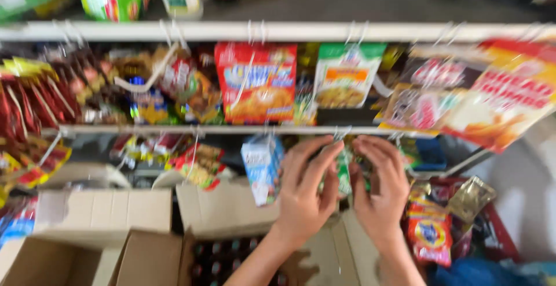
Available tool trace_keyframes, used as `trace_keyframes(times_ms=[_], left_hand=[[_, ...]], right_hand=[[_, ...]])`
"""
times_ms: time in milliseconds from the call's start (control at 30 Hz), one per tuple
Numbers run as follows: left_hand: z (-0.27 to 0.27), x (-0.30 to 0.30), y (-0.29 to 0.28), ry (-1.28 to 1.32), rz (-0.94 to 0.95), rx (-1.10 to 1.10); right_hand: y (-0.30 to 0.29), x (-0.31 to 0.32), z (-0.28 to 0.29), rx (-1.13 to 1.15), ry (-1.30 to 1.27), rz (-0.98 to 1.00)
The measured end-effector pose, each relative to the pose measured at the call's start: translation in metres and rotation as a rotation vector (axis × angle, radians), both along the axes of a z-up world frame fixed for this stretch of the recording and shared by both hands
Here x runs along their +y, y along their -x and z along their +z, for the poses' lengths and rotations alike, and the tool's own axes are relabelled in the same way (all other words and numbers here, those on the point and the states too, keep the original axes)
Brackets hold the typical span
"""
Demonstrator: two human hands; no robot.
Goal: The recorder is removing various glass condiment bottles from a grocery shelf and packing them into a cardboard box on the floor.
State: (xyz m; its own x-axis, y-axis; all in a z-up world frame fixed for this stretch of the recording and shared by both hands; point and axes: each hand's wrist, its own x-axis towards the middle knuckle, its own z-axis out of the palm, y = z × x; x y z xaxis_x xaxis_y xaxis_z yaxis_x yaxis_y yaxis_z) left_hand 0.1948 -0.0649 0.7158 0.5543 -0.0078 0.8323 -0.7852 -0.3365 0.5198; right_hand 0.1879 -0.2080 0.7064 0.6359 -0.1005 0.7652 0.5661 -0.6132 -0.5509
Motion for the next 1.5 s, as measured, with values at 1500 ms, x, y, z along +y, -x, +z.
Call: trace_keyframes(times_ms=[1500], left_hand=[[0.134, 0.044, -0.682, -0.038, 0.420, 0.314]], right_hand=[[-0.611, -0.050, 0.175, -0.202, 0.295, -0.069]])
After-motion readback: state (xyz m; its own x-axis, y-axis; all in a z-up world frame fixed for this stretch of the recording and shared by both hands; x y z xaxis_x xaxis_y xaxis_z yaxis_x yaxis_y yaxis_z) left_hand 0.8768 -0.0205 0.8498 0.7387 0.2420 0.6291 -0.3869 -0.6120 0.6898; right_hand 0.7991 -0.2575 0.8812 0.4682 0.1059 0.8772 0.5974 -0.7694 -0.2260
